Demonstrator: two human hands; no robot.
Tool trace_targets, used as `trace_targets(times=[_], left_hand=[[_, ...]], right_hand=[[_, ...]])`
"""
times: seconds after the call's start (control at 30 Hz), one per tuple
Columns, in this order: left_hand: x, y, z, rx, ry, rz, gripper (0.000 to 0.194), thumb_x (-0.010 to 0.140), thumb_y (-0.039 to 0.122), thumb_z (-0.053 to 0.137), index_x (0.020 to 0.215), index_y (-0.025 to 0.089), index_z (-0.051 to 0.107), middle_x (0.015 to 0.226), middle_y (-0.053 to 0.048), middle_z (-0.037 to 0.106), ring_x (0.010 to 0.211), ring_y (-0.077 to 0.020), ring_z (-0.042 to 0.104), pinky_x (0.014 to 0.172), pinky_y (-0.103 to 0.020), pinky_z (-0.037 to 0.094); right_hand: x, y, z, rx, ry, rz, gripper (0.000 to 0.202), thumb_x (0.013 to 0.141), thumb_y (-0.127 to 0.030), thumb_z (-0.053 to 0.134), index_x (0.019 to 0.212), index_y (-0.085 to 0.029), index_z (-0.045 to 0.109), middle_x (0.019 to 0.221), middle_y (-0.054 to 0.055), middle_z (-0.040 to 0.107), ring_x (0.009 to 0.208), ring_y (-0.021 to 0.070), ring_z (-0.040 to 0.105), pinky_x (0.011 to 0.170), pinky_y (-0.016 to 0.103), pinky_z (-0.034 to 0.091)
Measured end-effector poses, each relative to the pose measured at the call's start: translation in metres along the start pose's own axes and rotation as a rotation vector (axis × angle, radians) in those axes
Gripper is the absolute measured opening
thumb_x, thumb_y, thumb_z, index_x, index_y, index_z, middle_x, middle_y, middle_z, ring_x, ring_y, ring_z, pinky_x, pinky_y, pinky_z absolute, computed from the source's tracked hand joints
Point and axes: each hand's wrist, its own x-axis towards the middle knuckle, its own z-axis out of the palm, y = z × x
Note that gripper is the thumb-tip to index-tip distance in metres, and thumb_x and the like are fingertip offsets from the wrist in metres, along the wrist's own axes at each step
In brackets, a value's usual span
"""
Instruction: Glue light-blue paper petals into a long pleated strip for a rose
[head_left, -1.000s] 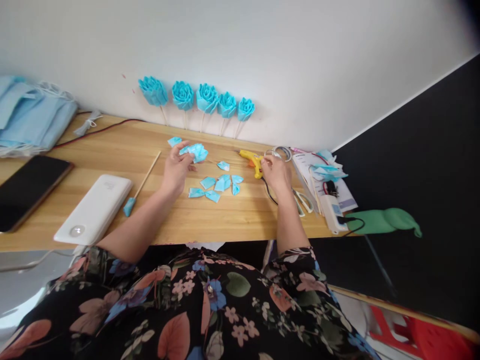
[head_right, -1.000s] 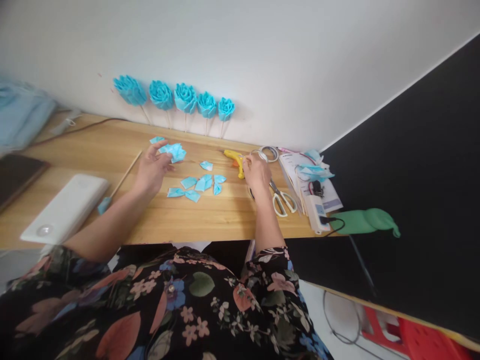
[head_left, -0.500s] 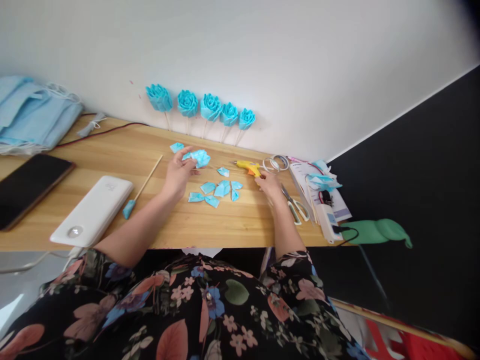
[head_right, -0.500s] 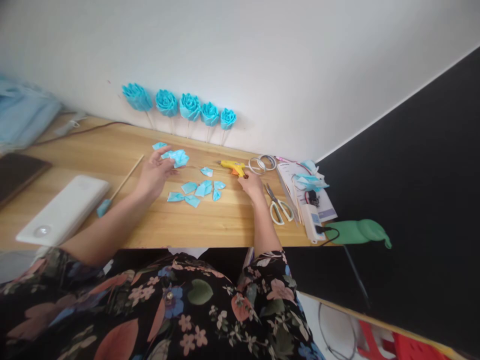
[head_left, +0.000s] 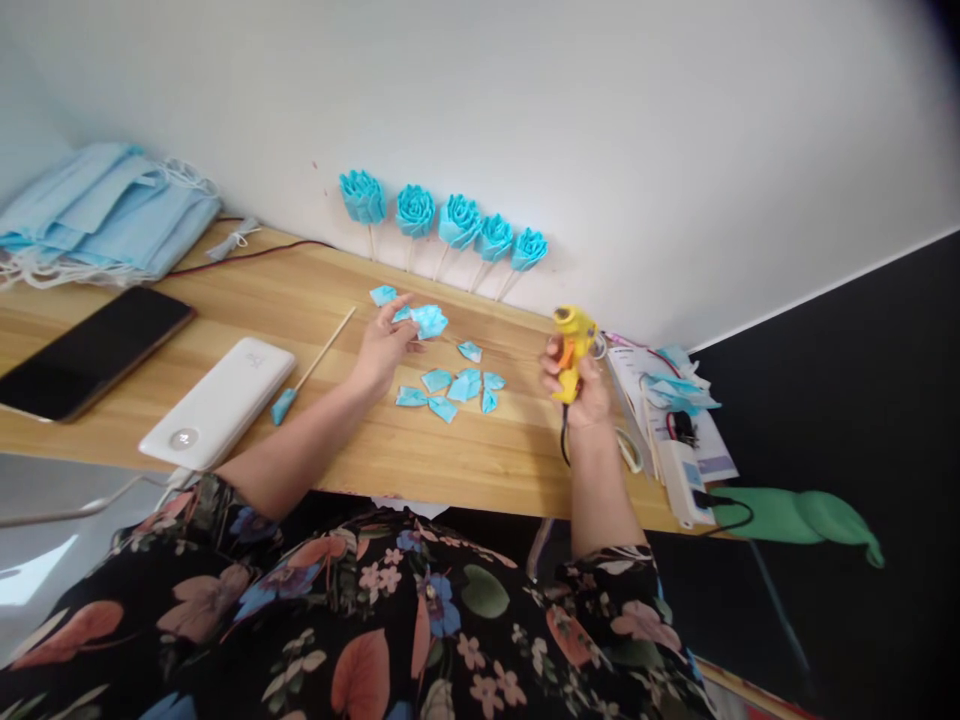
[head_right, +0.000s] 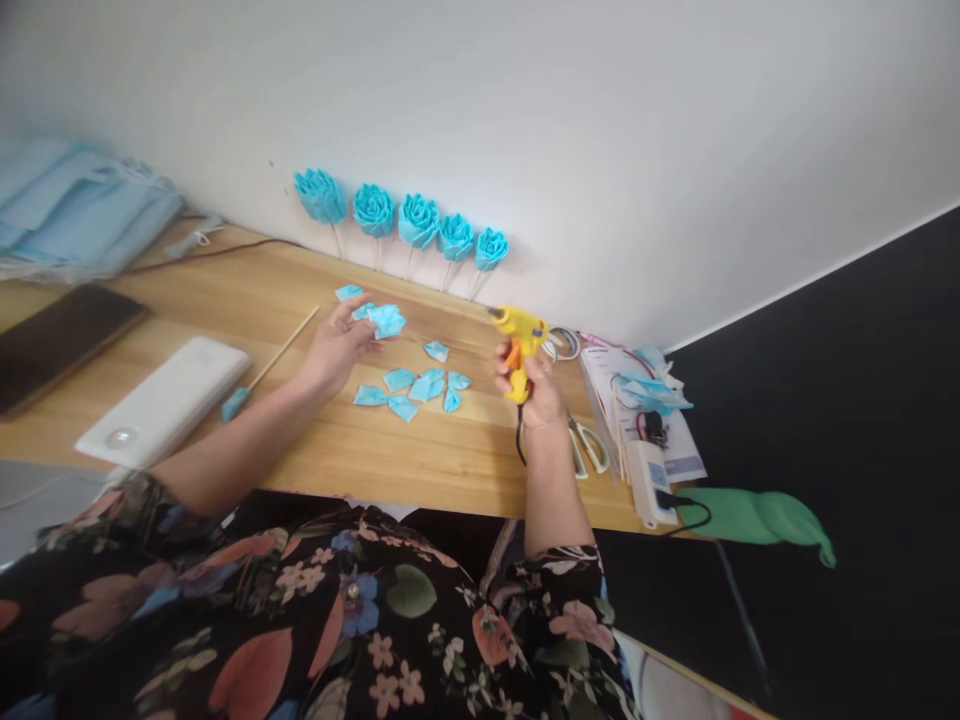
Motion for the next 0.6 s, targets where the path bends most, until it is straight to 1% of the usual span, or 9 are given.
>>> trace_targets(times=[0.03,0.1,0.2,0.27,0.37,0.43,0.5,0.53,0.6], left_hand=[[0.001,0.000,0.000,0.000,0.004,0.000,0.053,0.086,0.012,0.062,0.139,0.017,0.056,0.080,0.000,0.067,0.076,-0.0168,0.072,0.070,-0.027,0.054],[0.001,0.000,0.000,-0.004,0.019,-0.004,0.054,0.087,0.011,0.061,0.141,0.017,0.056,0.079,0.000,0.066,0.074,-0.0159,0.071,0.070,-0.027,0.055],[0.002,0.000,-0.001,-0.012,0.041,-0.005,0.055,0.087,0.010,0.062,0.142,0.017,0.057,0.073,0.003,0.063,0.070,-0.0145,0.068,0.070,-0.027,0.056],[0.003,-0.002,-0.001,-0.016,0.039,-0.004,0.055,0.087,0.010,0.063,0.142,0.017,0.058,0.071,0.004,0.062,0.068,-0.0131,0.066,0.071,-0.026,0.056],[0.004,-0.004,-0.002,-0.017,0.034,-0.009,0.055,0.088,0.009,0.064,0.142,0.017,0.058,0.073,0.003,0.065,0.068,-0.0122,0.066,0.072,-0.026,0.056],[0.004,-0.005,-0.002,-0.018,0.040,-0.019,0.055,0.089,0.009,0.065,0.143,0.016,0.058,0.076,0.002,0.067,0.071,-0.0129,0.067,0.073,-0.026,0.056],[0.003,-0.005,-0.002,-0.020,0.045,-0.034,0.057,0.089,0.008,0.065,0.145,0.015,0.056,0.076,0.001,0.067,0.073,-0.0138,0.069,0.074,-0.026,0.057],[0.003,-0.005,-0.002,-0.020,0.044,-0.039,0.057,0.089,0.008,0.065,0.145,0.015,0.056,0.076,0.001,0.067,0.073,-0.0141,0.069,0.075,-0.027,0.058],[0.002,-0.005,-0.001,-0.017,0.034,-0.043,0.056,0.089,0.008,0.065,0.144,0.016,0.056,0.077,0.001,0.067,0.074,-0.0143,0.069,0.077,-0.028,0.058]], right_hand=[[-0.001,0.003,0.004,-0.003,-0.018,0.016,0.048,0.067,-0.069,0.072,0.090,-0.027,0.067,0.091,0.008,0.072,0.067,0.0170,0.057,0.044,0.028,0.033],[-0.001,0.006,0.014,-0.018,-0.064,0.031,0.051,0.067,-0.073,0.073,0.087,-0.026,0.068,0.084,0.008,0.073,0.063,0.0169,0.056,0.043,0.028,0.031],[0.000,0.007,0.030,-0.068,-0.175,0.025,0.050,0.072,-0.072,0.073,0.084,-0.024,0.071,0.082,0.008,0.075,0.059,0.0162,0.056,0.045,0.029,0.036],[-0.001,0.008,0.042,-0.111,-0.216,0.029,0.048,0.075,-0.071,0.072,0.082,-0.023,0.071,0.081,0.008,0.076,0.056,0.0150,0.056,0.047,0.029,0.040],[-0.006,0.018,0.060,-0.154,-0.185,0.032,0.049,0.077,-0.072,0.071,0.079,-0.023,0.070,0.084,0.007,0.076,0.056,0.0135,0.056,0.049,0.029,0.043],[-0.011,0.028,0.068,-0.164,-0.156,0.029,0.051,0.077,-0.073,0.070,0.080,-0.022,0.070,0.086,0.007,0.076,0.063,0.0151,0.060,0.052,0.028,0.047],[-0.015,0.039,0.072,-0.173,-0.135,0.023,0.051,0.078,-0.073,0.070,0.083,-0.022,0.070,0.089,0.008,0.076,0.070,0.0168,0.064,0.055,0.028,0.050],[-0.017,0.042,0.073,-0.183,-0.124,0.014,0.051,0.080,-0.073,0.069,0.084,-0.022,0.071,0.087,0.007,0.075,0.071,0.0168,0.064,0.057,0.028,0.050],[-0.019,0.047,0.072,-0.225,-0.100,-0.024,0.050,0.086,-0.071,0.064,0.082,-0.022,0.071,0.079,0.005,0.071,0.066,0.0157,0.060,0.058,0.029,0.050]])
